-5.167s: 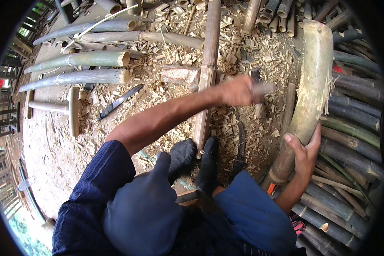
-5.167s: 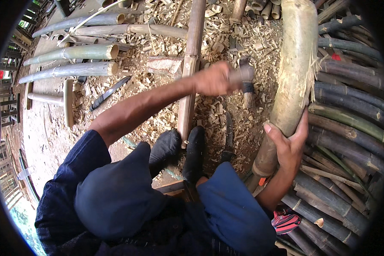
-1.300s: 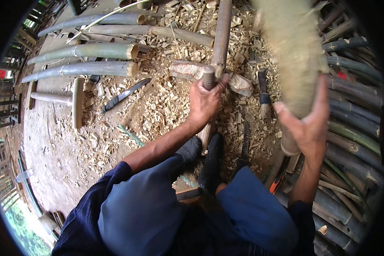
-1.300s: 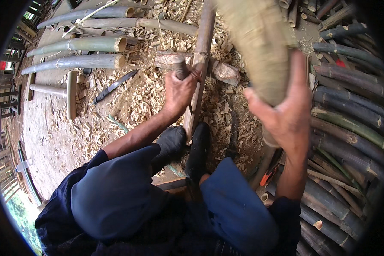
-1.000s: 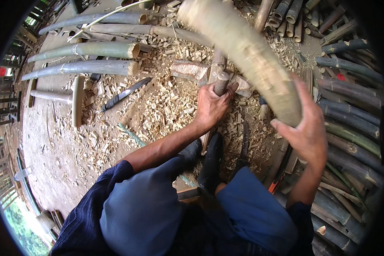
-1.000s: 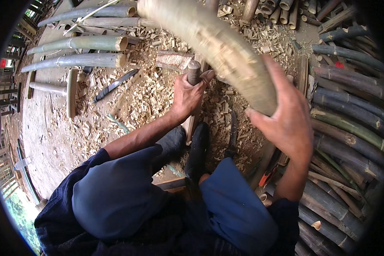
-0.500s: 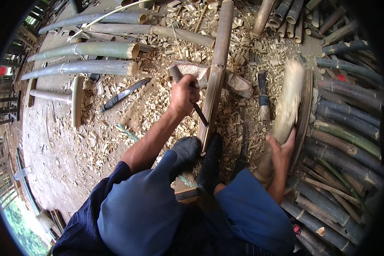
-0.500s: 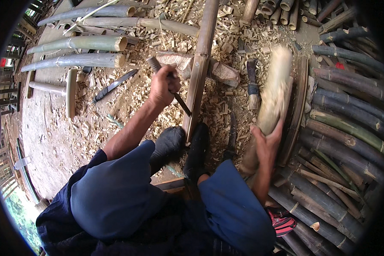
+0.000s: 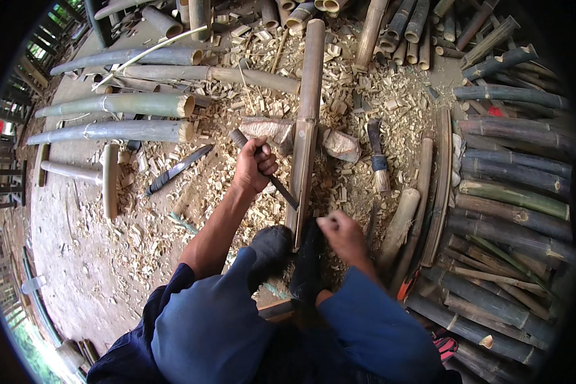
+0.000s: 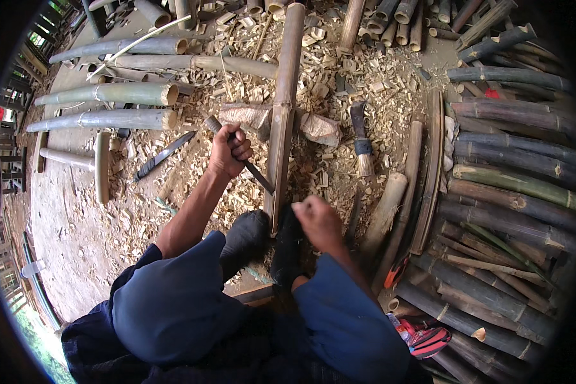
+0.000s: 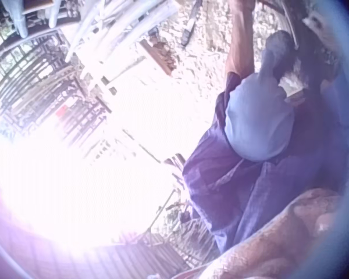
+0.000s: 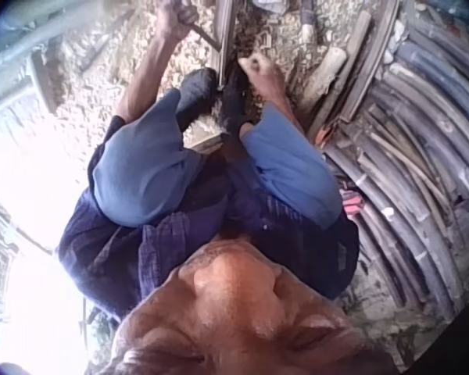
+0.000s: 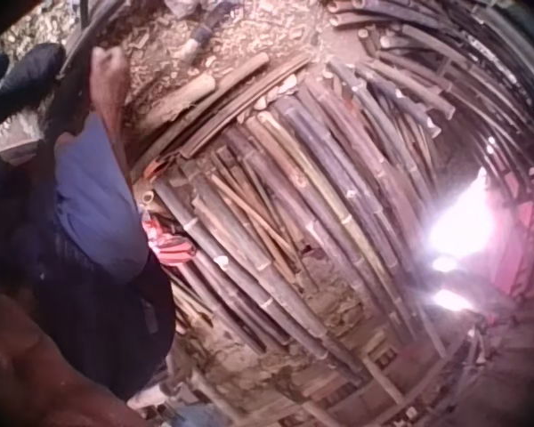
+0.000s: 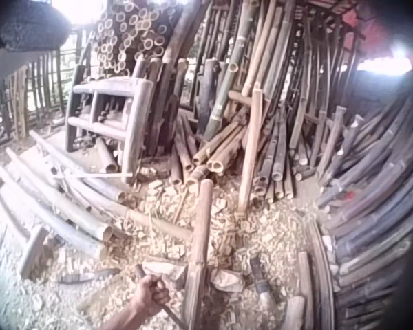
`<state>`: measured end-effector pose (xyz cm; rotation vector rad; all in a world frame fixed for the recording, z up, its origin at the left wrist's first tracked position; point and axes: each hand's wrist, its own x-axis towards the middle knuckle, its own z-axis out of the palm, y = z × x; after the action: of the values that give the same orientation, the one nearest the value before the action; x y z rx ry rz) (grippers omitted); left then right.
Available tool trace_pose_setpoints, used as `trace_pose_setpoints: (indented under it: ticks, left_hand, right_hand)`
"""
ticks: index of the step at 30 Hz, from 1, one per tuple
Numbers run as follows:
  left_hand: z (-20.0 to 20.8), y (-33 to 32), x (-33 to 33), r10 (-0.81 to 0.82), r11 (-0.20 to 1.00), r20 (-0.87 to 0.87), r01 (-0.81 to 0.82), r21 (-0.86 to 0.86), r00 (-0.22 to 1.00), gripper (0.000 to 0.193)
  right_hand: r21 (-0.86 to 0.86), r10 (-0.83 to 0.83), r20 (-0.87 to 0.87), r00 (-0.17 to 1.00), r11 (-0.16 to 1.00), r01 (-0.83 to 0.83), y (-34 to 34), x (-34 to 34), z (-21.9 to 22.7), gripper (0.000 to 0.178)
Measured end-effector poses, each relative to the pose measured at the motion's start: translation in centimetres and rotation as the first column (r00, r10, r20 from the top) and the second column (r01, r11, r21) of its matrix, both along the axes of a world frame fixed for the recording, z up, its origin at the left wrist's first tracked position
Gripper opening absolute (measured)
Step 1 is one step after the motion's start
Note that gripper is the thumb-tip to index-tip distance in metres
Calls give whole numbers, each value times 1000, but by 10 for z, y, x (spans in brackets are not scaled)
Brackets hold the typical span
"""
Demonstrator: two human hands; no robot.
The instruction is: The person uses a wooden mallet and a blade to split a bamboo stalk into strips, then shaves the inner surface of a bamboo strip with a hand blade.
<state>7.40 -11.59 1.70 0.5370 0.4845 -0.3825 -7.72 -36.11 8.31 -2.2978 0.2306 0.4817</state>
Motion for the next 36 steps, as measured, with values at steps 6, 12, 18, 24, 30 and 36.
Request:
trace_pose_setpoints:
  ticks: [6, 12, 18, 24, 30, 36]
  left_hand:
    - [12, -5, 1, -9, 999, -5, 9, 50, 1000, 31]
    - [76, 25, -4, -176, 840, 145, 72, 537, 974, 25]
    - [39, 50, -29, -514, -82, -297, 298, 951, 805, 20]
    - [14, 64, -78, -574, -457, 39, -360, 813, 818, 26]
    - [39, 9, -89, -683, 256, 15, 220, 941, 730, 27]
    - [65, -14, -81, -837, 177, -188, 579, 796, 515, 43]
  right_hand:
    - [-157, 202, 127, 971, 971, -181, 49, 8, -24, 34]
    - [86, 211, 0, 978, 974, -210, 31, 11, 18, 32]
    - [-214, 286, -113, 952, 928, -304, 52, 11, -13, 37]
    - [-6, 341, -282, 897, 934, -357, 50, -15, -14, 40]
    - [111, 363, -393, 845, 931, -348, 58, -12, -1, 37]
    - [511, 435, -397, 808, 836, -199, 29, -36, -15, 36]
